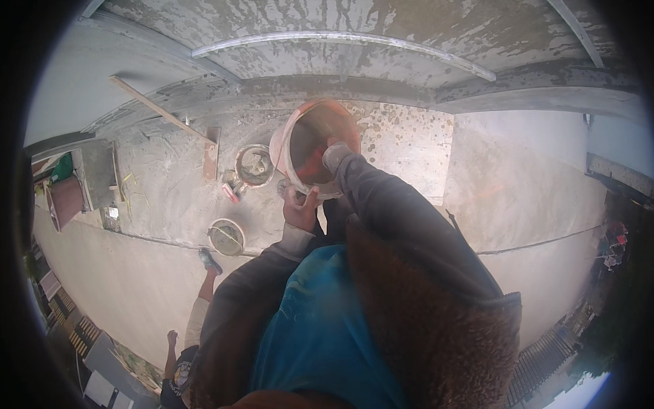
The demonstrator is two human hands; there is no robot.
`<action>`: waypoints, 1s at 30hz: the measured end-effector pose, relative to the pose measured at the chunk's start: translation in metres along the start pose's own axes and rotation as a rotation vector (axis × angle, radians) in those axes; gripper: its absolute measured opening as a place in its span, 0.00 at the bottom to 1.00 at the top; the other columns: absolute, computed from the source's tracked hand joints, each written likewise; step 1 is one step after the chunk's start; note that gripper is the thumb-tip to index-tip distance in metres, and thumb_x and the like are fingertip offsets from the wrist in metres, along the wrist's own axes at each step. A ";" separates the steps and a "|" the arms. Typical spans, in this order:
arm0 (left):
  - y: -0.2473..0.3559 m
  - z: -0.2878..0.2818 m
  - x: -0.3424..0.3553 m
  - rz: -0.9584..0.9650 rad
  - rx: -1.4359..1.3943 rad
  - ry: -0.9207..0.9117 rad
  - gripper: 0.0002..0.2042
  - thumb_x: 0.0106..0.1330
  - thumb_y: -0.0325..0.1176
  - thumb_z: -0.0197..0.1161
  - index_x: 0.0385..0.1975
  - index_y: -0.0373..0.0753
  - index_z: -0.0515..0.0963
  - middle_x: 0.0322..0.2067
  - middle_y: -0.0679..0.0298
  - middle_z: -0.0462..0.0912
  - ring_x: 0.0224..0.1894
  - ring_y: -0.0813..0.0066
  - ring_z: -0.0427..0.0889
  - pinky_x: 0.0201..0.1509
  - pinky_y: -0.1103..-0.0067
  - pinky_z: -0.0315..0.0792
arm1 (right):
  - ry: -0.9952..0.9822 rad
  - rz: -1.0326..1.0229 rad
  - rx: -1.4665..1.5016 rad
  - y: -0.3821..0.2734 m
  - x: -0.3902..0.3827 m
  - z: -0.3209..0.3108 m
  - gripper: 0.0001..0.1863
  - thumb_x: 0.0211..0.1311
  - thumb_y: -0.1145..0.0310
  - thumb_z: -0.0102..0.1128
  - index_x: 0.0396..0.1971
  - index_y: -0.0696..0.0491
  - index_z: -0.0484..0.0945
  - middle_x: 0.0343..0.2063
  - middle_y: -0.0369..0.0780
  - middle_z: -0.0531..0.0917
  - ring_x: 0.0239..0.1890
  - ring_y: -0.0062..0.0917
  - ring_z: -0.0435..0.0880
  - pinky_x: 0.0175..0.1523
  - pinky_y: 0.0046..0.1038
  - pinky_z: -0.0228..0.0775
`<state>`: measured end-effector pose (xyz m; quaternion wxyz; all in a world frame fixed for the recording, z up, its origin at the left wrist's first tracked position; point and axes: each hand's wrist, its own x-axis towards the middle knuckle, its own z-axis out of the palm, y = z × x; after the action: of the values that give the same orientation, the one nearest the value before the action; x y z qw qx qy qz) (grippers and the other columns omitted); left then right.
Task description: The person mixes cement in a bucket using a trowel, then scoops the mixture and applies it to a wall surface. The person also pours water from a bucket into the cement mixture and continues mixing.
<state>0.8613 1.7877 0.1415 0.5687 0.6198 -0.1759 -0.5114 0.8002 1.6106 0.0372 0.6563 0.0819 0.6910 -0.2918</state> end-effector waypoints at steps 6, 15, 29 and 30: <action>0.009 -0.016 0.021 -0.104 -0.230 0.251 0.17 0.68 0.30 0.64 0.47 0.31 0.65 0.46 0.52 0.75 0.43 0.66 0.83 0.39 0.75 0.87 | -0.153 -0.013 -0.191 0.086 0.104 0.076 0.15 0.71 0.64 0.42 0.34 0.56 0.78 0.25 0.44 0.81 0.20 0.33 0.80 0.24 0.36 0.75; -0.102 -0.075 0.040 -0.051 0.025 0.363 0.20 0.67 0.32 0.65 0.53 0.31 0.67 0.48 0.53 0.78 0.44 0.64 0.82 0.46 0.73 0.81 | -0.100 0.201 -0.159 0.187 0.208 0.071 0.16 0.73 0.61 0.43 0.39 0.56 0.78 0.34 0.43 0.82 0.32 0.33 0.82 0.35 0.38 0.78; -0.127 -0.149 0.151 -0.139 -0.164 0.367 0.13 0.68 0.28 0.63 0.46 0.35 0.67 0.50 0.58 0.74 0.46 0.68 0.81 0.41 0.73 0.87 | -0.359 -0.274 0.002 0.019 0.124 0.103 0.23 0.73 0.67 0.45 0.62 0.63 0.63 0.55 0.52 0.75 0.58 0.43 0.77 0.64 0.42 0.73; -0.128 -0.145 0.143 -0.146 -0.150 0.356 0.15 0.67 0.28 0.63 0.48 0.34 0.66 0.50 0.57 0.74 0.47 0.67 0.81 0.41 0.72 0.86 | -0.371 -0.184 -0.165 0.053 0.128 0.088 0.21 0.74 0.65 0.44 0.60 0.63 0.66 0.53 0.51 0.76 0.57 0.42 0.78 0.63 0.42 0.74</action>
<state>0.9948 1.7866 -0.0580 0.5969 0.6673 0.0114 -0.4453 0.8863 1.5748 -0.0978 0.7473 -0.0905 0.5846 -0.3027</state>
